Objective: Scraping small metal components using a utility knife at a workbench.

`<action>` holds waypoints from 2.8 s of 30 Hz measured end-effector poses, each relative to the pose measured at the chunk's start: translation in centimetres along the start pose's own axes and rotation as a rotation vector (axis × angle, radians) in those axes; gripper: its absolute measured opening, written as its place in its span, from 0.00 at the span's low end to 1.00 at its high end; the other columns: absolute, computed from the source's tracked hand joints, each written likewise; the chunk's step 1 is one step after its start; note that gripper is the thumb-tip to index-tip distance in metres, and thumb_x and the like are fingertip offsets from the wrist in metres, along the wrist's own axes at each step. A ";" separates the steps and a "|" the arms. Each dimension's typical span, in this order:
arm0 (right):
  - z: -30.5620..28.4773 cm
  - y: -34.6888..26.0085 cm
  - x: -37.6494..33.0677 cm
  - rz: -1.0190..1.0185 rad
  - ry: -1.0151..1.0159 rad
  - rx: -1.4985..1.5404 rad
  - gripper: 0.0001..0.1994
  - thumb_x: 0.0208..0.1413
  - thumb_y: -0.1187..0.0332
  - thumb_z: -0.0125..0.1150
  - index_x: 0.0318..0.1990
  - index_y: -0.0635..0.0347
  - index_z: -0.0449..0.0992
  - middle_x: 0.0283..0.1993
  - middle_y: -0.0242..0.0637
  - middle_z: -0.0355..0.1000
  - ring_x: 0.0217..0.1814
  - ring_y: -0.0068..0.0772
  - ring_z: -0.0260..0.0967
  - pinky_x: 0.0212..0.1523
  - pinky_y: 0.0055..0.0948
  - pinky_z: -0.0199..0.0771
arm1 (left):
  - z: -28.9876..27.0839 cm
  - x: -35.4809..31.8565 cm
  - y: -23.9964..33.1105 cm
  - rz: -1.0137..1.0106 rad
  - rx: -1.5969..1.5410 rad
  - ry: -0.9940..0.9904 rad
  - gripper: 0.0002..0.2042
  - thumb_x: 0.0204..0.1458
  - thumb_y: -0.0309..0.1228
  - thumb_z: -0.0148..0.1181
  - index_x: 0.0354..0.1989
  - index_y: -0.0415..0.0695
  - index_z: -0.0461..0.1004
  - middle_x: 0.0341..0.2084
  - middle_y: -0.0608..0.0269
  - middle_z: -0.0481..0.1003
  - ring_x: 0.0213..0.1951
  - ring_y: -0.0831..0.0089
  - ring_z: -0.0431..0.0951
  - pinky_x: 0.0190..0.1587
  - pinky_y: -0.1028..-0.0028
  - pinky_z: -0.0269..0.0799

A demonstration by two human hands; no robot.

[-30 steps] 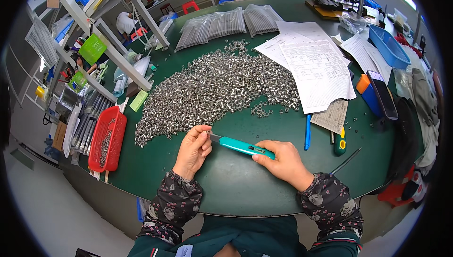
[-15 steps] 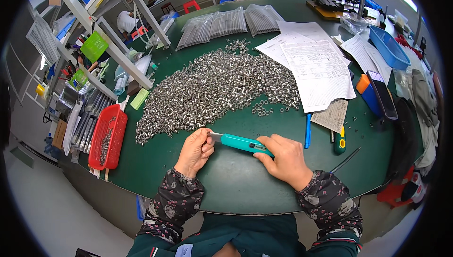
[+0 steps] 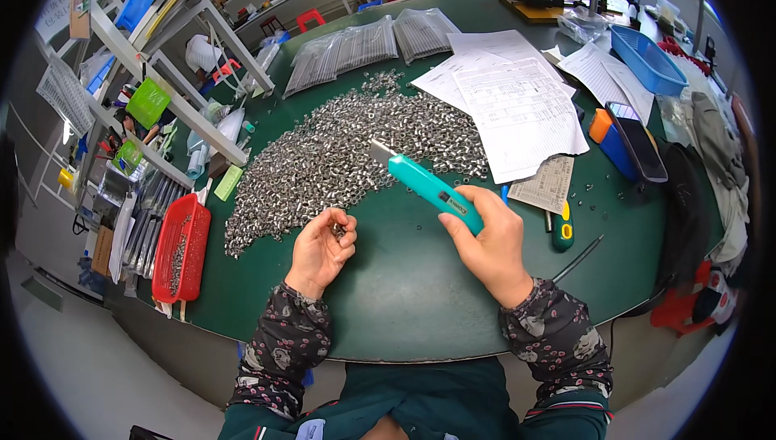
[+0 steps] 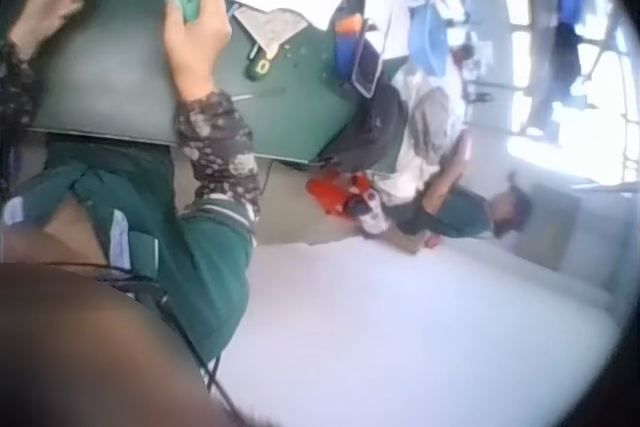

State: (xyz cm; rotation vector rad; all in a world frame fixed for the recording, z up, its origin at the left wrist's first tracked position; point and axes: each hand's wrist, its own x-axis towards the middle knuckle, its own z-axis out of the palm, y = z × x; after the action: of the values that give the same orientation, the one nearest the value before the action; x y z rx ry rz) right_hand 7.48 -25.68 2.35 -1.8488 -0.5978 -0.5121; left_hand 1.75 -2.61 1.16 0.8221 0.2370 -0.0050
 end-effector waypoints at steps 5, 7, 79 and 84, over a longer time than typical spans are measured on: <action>-0.4 0.2 0.2 0.251 -0.030 0.200 0.13 0.41 0.69 0.61 0.34 0.65 0.70 0.23 0.35 0.68 0.23 0.21 0.64 0.26 0.21 0.64 | 3.4 3.5 0.2 -0.044 0.572 0.009 0.05 0.50 0.29 0.48 0.28 0.42 0.66 0.17 0.72 0.62 0.16 0.86 0.58 0.15 0.85 0.52; -0.4 0.2 0.1 0.254 -0.036 0.211 0.13 0.41 0.69 0.61 0.34 0.65 0.70 0.23 0.36 0.68 0.23 0.21 0.64 0.26 0.21 0.64 | 3.5 5.5 -1.1 0.108 1.072 0.053 0.07 0.46 0.31 0.53 0.30 0.41 0.68 0.14 0.70 0.65 0.17 0.80 0.64 0.19 0.79 0.59; 1.1 0.3 -1.0 0.291 -0.570 0.078 0.13 0.38 0.65 0.62 0.32 0.63 0.72 0.26 0.43 0.70 0.27 0.37 0.69 0.30 0.28 0.66 | -2.2 -0.7 0.1 0.185 0.313 -0.010 0.05 0.50 0.22 0.47 0.36 0.41 0.64 0.29 0.61 0.70 0.16 0.89 0.58 0.13 0.90 0.51; 1.2 0.5 -1.1 0.269 -0.581 0.089 0.14 0.38 0.65 0.62 0.32 0.62 0.72 0.26 0.44 0.70 0.28 0.39 0.69 0.30 0.28 0.66 | -2.3 -0.7 0.0 0.207 0.338 0.025 0.06 0.49 0.22 0.48 0.37 0.40 0.64 0.30 0.61 0.69 0.17 0.88 0.58 0.13 0.90 0.51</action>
State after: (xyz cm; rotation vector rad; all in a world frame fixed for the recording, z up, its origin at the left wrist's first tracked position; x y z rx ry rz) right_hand 7.03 -24.92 0.93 -1.9532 -0.7211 0.2415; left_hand 0.59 -1.00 -0.19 1.1808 0.1760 0.1631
